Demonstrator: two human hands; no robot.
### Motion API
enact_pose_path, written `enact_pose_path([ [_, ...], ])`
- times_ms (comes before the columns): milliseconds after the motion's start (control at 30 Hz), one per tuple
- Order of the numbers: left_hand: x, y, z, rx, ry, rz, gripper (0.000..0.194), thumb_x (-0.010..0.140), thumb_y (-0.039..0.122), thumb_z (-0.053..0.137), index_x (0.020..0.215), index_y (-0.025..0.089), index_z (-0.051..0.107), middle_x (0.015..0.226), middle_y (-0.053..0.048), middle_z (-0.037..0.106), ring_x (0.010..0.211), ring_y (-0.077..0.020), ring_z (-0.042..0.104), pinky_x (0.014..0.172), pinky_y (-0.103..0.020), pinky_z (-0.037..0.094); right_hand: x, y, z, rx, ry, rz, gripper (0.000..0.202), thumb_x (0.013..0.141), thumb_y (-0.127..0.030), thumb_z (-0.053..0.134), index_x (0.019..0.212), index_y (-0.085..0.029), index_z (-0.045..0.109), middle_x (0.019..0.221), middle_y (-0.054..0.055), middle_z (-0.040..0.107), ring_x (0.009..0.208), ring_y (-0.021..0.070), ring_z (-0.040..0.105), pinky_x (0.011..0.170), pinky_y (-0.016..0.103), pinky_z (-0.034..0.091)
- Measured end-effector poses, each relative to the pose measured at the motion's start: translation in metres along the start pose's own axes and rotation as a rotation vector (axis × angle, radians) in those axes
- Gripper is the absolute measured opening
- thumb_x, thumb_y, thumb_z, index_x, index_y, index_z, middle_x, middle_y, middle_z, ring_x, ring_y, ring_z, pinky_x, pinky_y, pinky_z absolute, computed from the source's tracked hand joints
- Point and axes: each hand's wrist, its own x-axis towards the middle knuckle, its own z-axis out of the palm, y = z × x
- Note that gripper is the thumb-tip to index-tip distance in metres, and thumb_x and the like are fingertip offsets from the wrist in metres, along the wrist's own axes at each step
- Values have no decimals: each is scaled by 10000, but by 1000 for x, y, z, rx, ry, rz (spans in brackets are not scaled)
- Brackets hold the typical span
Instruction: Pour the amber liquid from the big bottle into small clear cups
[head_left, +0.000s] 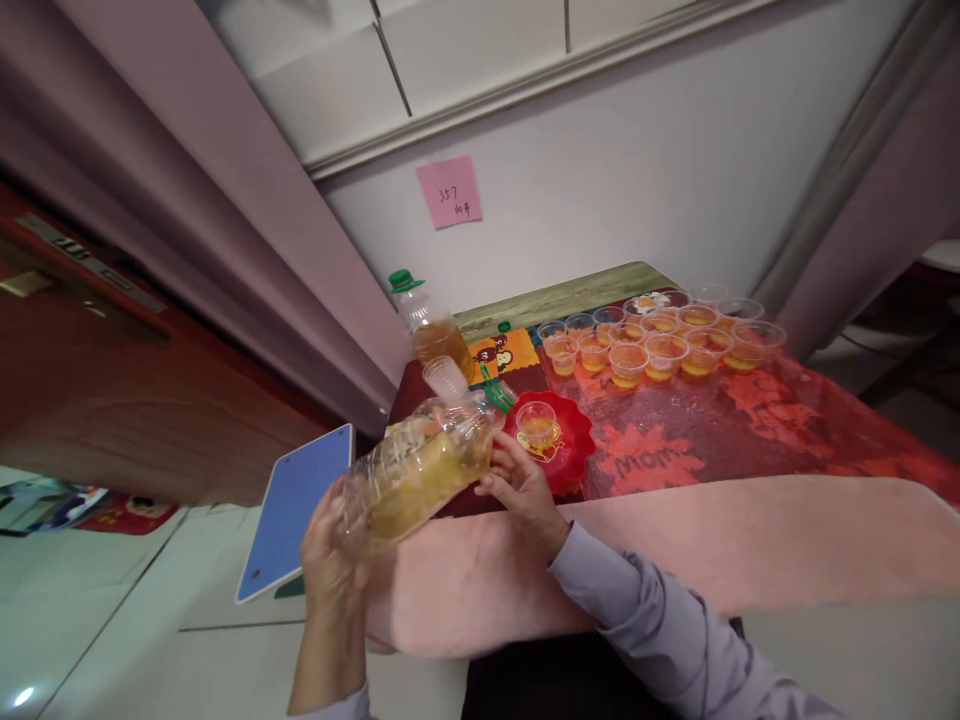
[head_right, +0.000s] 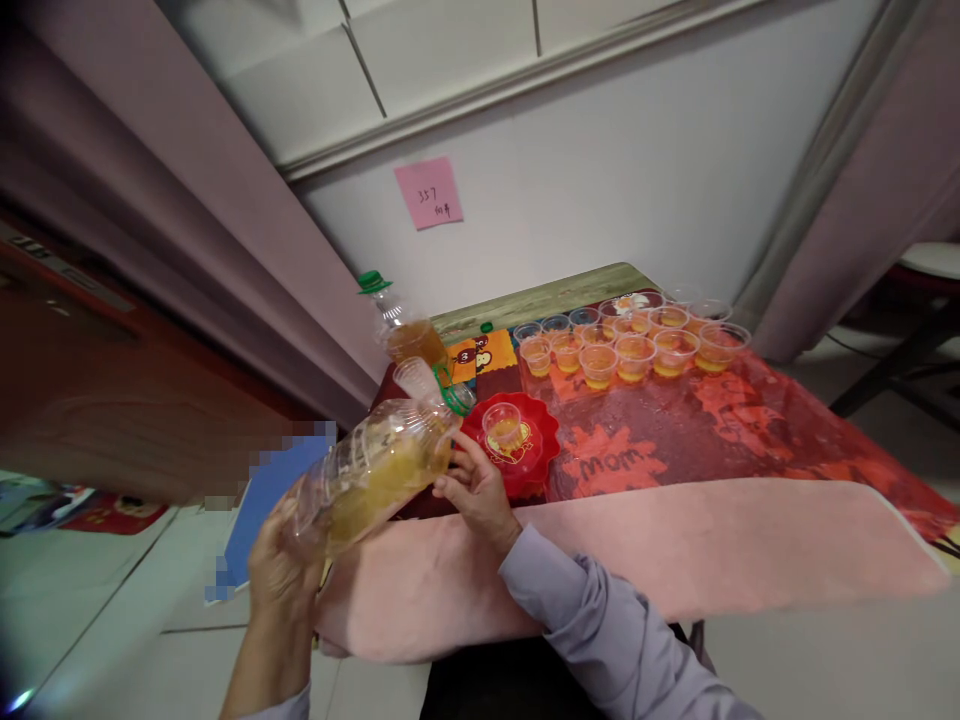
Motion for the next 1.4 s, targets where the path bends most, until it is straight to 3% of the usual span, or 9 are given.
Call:
enact_pose_path([
  [233, 0, -45, -5, -153, 73, -76, 218, 642, 394, 767, 790, 243, 712, 857, -12, 765, 956, -258, 708, 989, -404, 554, -3, -8, 3, 116, -68, 93, 605, 818, -475, 937, 1352, -336, 688, 1455, 73, 702, 1122, 225, 768, 1015, 437, 643],
  [400, 1, -61, -15, -259, 127, -126, 218, 698, 401, 757, 844, 240, 736, 920, 0, 786, 999, -239, 700, 1012, -377, 537, -4, -13, 2, 126, -254, 208, 574, 821, -510, 934, 1324, -333, 721, 1526, 54, 654, 1187, 218, 749, 1038, 412, 620],
  [700, 12, -74, -23, -391, 177, -86, 168, 683, 350, 751, 790, 244, 677, 803, 44, 731, 834, -192, 670, 879, -314, 557, -13, 4, -6, -254, -635, 423, 700, 740, -634, 946, 1266, -220, 738, 1083, 54, 781, 969, 185, 749, 899, 349, 594],
  [800, 12, -74, -23, -410, 180, -109, 162, 692, 330, 752, 802, 244, 670, 821, 51, 734, 844, -182, 670, 875, -302, 554, -16, -19, -11, -492, -756, 443, 677, 799, -677, 879, 1268, -211, 736, 977, 31, 780, 876, 164, 740, 818, 290, 567],
  [900, 9, -72, -20, -419, 169, -152, 176, 733, 341, 721, 870, 231, 715, 877, 28, 757, 924, -198, 688, 926, -326, 555, -10, -70, -19, -842, -806, 373, 538, 836, -560, 887, 1224, -212, 754, 945, 27, 802, 814, 159, 728, 764, 266, 547],
  [1033, 6, -69, -17, -457, 178, -216, 203, 757, 337, 690, 903, 208, 746, 917, 4, 774, 963, -205, 694, 969, -341, 556, 14, -142, -30, -1167, -515, 115, 302, 984, -460, 713, 1128, -200, 766, 869, 28, 797, 743, 166, 710, 691, 269, 526],
  [1167, 6, -69, -17, -470, 194, -217, 197, 757, 341, 685, 896, 217, 749, 922, 6, 778, 953, -203, 697, 954, -333, 567, 42, -170, -40, -1603, -63, -240, 355, 997, -471, 697, 1191, -180, 752, 1079, 117, 816, 961, 268, 761, 859, 387, 572],
  [1300, 6, -71, -19, -468, 150, -198, 196, 746, 341, 717, 901, 227, 751, 931, 3, 786, 983, -211, 707, 953, -332, 582, 57, -155, -44, -1955, -67, -239, 774, 810, -563, 892, 1399, -110, 674, 1517, 257, 648, 1372, 430, 633, 1157, 581, 478],
  [1400, 7, -72, -19, -465, 149, -185, 183, 745, 338, 714, 889, 229, 750, 908, 6, 784, 964, -206, 712, 921, -318, 596, 57, -138, -41, -2047, -95, -131, 780, 834, -601, 858, 1400, -97, 673, 1585, 274, 588, 1465, 447, 558, 1259, 680, 341],
])
